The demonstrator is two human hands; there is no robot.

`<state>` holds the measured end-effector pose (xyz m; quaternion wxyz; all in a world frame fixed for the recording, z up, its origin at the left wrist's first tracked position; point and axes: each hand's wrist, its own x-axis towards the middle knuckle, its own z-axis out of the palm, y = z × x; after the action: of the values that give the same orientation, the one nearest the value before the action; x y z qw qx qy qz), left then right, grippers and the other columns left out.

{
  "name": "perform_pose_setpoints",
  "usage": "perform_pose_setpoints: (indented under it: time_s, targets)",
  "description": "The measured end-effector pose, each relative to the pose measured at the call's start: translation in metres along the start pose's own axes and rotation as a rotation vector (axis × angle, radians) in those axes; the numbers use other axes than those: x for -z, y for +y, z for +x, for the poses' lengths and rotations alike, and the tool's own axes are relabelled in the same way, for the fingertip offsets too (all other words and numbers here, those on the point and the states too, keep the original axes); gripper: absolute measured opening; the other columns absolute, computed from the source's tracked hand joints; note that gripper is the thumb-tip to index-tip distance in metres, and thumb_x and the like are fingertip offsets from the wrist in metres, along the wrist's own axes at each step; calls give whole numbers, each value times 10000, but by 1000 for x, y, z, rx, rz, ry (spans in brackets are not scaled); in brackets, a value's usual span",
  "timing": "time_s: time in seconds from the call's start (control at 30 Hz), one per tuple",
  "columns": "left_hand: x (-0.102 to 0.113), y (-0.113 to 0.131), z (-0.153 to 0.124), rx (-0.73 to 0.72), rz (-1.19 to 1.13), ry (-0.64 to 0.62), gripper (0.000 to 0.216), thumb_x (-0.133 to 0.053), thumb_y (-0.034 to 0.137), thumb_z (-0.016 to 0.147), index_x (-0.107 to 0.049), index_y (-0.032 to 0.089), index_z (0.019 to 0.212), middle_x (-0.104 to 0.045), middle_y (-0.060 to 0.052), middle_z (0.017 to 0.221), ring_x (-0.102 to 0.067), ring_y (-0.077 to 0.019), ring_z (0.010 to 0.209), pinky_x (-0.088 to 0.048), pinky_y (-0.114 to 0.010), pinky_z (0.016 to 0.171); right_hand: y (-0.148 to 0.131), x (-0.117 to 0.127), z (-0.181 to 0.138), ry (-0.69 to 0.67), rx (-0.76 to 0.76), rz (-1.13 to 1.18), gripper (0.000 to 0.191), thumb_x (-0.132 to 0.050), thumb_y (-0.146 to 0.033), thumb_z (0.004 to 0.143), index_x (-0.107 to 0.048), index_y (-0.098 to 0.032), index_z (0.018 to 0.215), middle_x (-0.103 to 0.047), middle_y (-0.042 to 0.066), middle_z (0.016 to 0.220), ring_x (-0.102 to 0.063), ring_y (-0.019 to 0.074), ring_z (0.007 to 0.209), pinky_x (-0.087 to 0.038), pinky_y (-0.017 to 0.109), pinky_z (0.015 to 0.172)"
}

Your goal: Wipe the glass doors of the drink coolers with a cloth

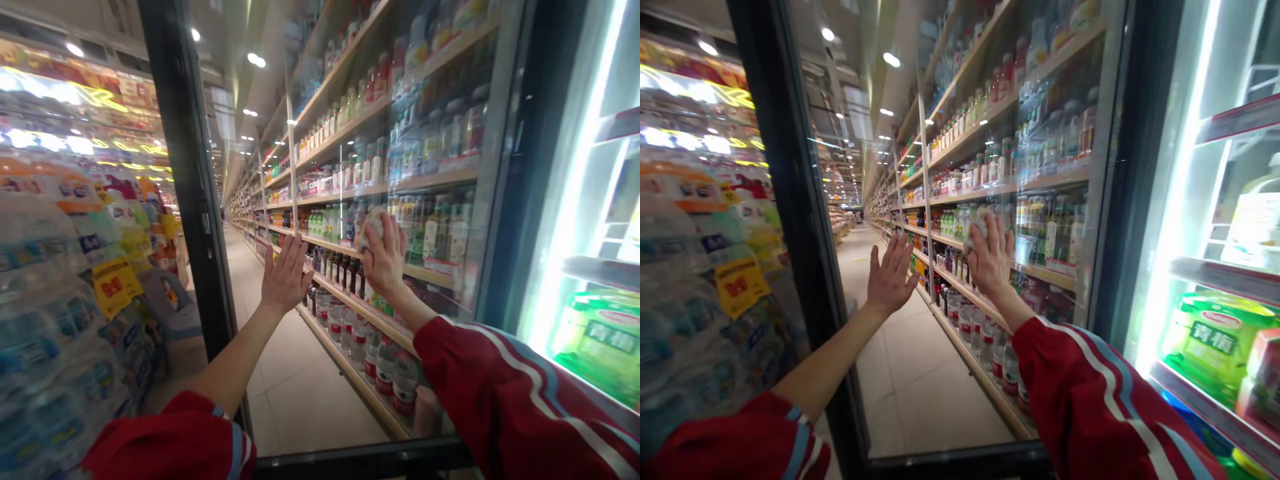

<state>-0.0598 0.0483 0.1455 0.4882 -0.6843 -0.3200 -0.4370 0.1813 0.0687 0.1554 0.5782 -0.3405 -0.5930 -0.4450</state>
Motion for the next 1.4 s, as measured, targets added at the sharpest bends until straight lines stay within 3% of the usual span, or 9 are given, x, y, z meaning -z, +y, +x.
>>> perform_pose_setpoints:
  time_s: [0.17,0.4,0.57,0.67,0.83,0.93,1.07,1.17,1.4]
  targets:
    - [2,3,-3,59,14,10,575,-415,349,932,-296,139,1453,-384,-146,1464,-255,-217,1410,-29,-422,1181,-24,0,-15,-145,199,87,555,-463,-218,837,-409,-310,1382,-266,26,1543,-218,254,1425,-169,533,1146]
    - [10,0,-15,109,52,16,564,-423,357,931,-323,130,1438,-382,-157,1463,-227,-216,1419,-25,-431,1180,-2,-2,6,38,10,23,552,-411,-225,863,-380,-270,1412,-199,54,1560,-202,291,1426,-168,588,1122]
    - [13,-5,-24,149,50,-25,562,-412,371,934,-321,135,1436,-373,-161,1468,-233,-218,1418,-20,-464,1175,-39,-5,-8,-68,151,72,534,-436,-231,857,-411,-278,1389,-234,60,1552,-207,275,1428,-179,560,1129]
    - [17,-17,-33,168,73,-19,542,-409,378,933,-356,152,1422,-399,-149,1457,-239,-219,1416,-13,-465,1176,-45,-6,-12,-123,238,94,523,-454,-220,846,-439,-291,1365,-282,49,1535,-220,260,1425,-178,550,1134]
    - [24,-32,-46,190,84,-48,548,-386,369,937,-324,165,1442,-397,-141,1461,-247,-211,1414,-33,-462,1178,-23,-9,9,1,71,32,559,-430,-227,855,-379,-266,1410,-233,74,1550,-222,293,1420,-179,600,1112]
    - [27,-32,-49,187,64,-47,562,-397,358,932,-303,170,1453,-390,-141,1465,-242,-219,1416,-37,-471,1176,-31,-11,13,19,20,46,569,-424,-226,860,-357,-258,1424,-208,79,1557,-210,308,1421,-173,617,1107]
    - [28,-29,-48,174,53,-20,560,-399,340,935,-287,177,1459,-391,-141,1465,-247,-217,1414,-52,-466,1175,-67,-11,-4,-131,189,114,533,-469,-221,846,-425,-285,1374,-262,56,1543,-206,284,1427,-163,575,1132]
    - [30,-31,-48,150,60,1,566,-410,327,934,-273,185,1465,-405,-141,1457,-256,-215,1411,-67,-460,1174,-77,-11,-11,-222,299,139,501,-495,-212,834,-475,-303,1327,-340,51,1511,-239,260,1419,-149,556,1144]
    - [34,-43,-50,257,145,33,588,-384,363,942,-242,139,1467,-368,-182,1474,-193,-244,1429,-184,-487,1147,-41,-19,25,62,44,75,522,-457,-236,855,-435,-238,1376,-257,103,1544,-231,292,1419,-175,581,1116]
